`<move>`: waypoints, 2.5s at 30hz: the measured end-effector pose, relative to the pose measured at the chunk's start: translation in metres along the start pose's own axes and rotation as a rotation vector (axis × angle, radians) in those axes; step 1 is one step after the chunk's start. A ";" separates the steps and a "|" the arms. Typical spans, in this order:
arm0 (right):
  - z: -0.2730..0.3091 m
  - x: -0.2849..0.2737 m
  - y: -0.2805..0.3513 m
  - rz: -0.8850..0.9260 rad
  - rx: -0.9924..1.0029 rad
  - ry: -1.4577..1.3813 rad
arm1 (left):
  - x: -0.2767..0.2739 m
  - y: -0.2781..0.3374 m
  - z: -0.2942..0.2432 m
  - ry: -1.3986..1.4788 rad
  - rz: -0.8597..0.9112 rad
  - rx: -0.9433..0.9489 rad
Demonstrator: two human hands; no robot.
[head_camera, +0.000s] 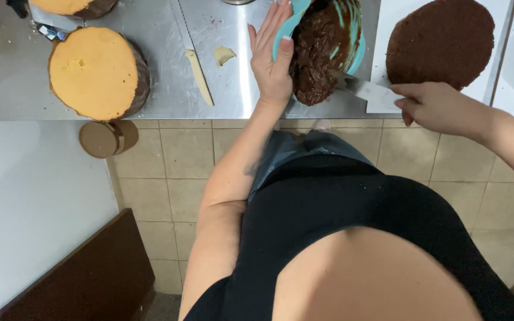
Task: Applying chocolate frosting to cake layers and spreading it evenly with an offset spatula.
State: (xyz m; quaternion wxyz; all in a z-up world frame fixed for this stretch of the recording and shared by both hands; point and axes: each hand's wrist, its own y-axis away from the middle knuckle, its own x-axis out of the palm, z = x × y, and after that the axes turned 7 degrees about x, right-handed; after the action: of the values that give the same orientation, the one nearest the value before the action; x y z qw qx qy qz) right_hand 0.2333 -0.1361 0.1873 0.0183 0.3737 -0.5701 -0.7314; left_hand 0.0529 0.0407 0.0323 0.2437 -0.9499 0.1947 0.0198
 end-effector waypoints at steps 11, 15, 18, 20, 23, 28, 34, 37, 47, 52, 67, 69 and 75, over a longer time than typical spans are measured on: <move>-0.003 0.042 0.018 0.312 -0.018 -0.685 | 0.003 0.015 0.008 0.044 -0.104 -0.054; -0.007 0.053 0.012 0.404 -0.050 -0.932 | 0.003 0.016 0.007 0.072 -0.129 -0.056; -0.014 0.067 -0.003 0.447 -0.123 -0.995 | 0.001 0.021 0.005 0.082 -0.117 -0.058; -0.008 0.068 0.001 0.440 -0.060 -1.032 | 0.002 0.024 0.005 0.093 -0.133 -0.058; -0.008 0.075 0.001 0.451 -0.014 -1.112 | 0.004 0.026 0.003 0.097 -0.154 -0.062; -0.003 0.071 0.003 0.461 0.036 -1.181 | 0.006 0.030 -0.001 0.072 -0.146 -0.062; -0.018 0.068 -0.008 0.509 -0.167 -1.239 | -0.001 0.029 0.001 0.121 -0.138 -0.076; -0.023 0.045 -0.003 0.409 -0.176 -1.112 | -0.006 0.024 -0.001 0.178 -0.141 -0.087; -0.032 -0.001 0.026 -0.943 -0.368 0.832 | -0.009 0.011 0.000 0.147 -0.086 -0.098; 0.017 0.033 0.004 -0.853 -0.436 0.647 | -0.005 0.002 -0.001 0.184 -0.118 -0.116; -0.030 0.001 0.011 -1.108 -0.246 1.086 | -0.013 -0.001 0.008 0.226 -0.075 -0.094; -0.019 0.001 -0.020 -1.138 -0.348 0.689 | -0.010 -0.003 0.005 0.177 -0.025 -0.062; 0.047 0.016 0.000 -0.500 -0.549 0.580 | -0.008 -0.010 0.005 0.240 -0.015 -0.017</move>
State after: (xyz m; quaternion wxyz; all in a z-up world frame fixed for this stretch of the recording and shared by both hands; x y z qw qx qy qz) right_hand 0.1952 -0.1045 0.1821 0.0982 0.6696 -0.2193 -0.7028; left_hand 0.0494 0.0546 0.0334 0.2109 -0.9488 0.2151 -0.0945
